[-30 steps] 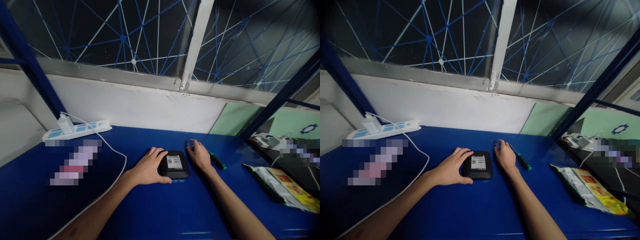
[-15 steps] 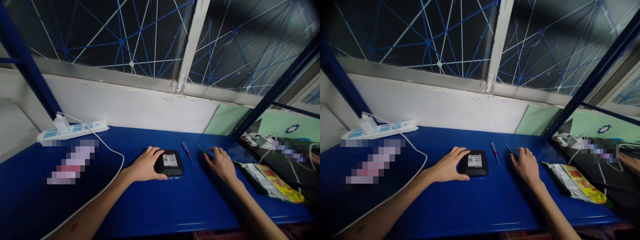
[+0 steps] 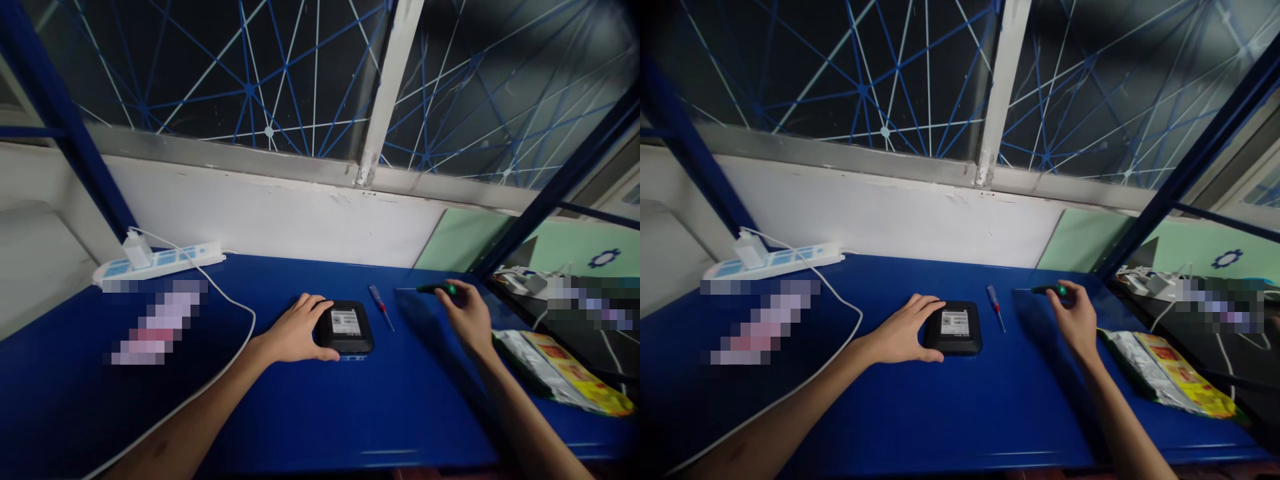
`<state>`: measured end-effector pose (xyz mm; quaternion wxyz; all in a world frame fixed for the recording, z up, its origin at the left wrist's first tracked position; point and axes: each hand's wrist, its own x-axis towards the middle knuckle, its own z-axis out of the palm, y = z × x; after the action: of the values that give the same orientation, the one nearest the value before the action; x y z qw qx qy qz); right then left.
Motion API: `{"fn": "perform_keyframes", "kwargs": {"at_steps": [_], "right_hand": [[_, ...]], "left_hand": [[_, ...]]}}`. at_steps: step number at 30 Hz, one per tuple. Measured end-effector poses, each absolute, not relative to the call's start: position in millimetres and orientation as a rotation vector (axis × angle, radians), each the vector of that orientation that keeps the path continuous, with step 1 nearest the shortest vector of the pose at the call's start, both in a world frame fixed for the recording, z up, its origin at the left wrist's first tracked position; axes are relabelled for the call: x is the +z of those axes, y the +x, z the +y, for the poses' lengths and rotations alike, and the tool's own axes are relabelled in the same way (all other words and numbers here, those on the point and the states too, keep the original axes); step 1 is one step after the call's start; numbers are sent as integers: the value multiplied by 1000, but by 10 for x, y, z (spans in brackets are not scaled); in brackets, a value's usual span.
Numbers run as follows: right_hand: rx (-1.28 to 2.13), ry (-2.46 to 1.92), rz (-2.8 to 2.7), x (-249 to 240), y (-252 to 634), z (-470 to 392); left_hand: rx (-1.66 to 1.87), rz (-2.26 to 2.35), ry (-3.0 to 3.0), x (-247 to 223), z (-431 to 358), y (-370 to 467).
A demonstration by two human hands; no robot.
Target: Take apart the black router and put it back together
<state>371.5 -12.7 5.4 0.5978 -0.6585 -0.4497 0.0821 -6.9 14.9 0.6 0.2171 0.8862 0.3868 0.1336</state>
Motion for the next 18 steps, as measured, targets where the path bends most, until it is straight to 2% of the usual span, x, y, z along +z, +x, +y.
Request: {"fn": "perform_keyframes", "kwargs": {"at_steps": [7,12,18], "right_hand": [[573,-1081,-770,179,3583,214],[803,-1014,-780,106,3318,106],[858,-1014,-847,53,3177,21]], "left_hand": [[377,1050,2459,13,130,-71],[313,1076,2436,3,120,-75],[319,1044,2446,-2,130,-68]]}}
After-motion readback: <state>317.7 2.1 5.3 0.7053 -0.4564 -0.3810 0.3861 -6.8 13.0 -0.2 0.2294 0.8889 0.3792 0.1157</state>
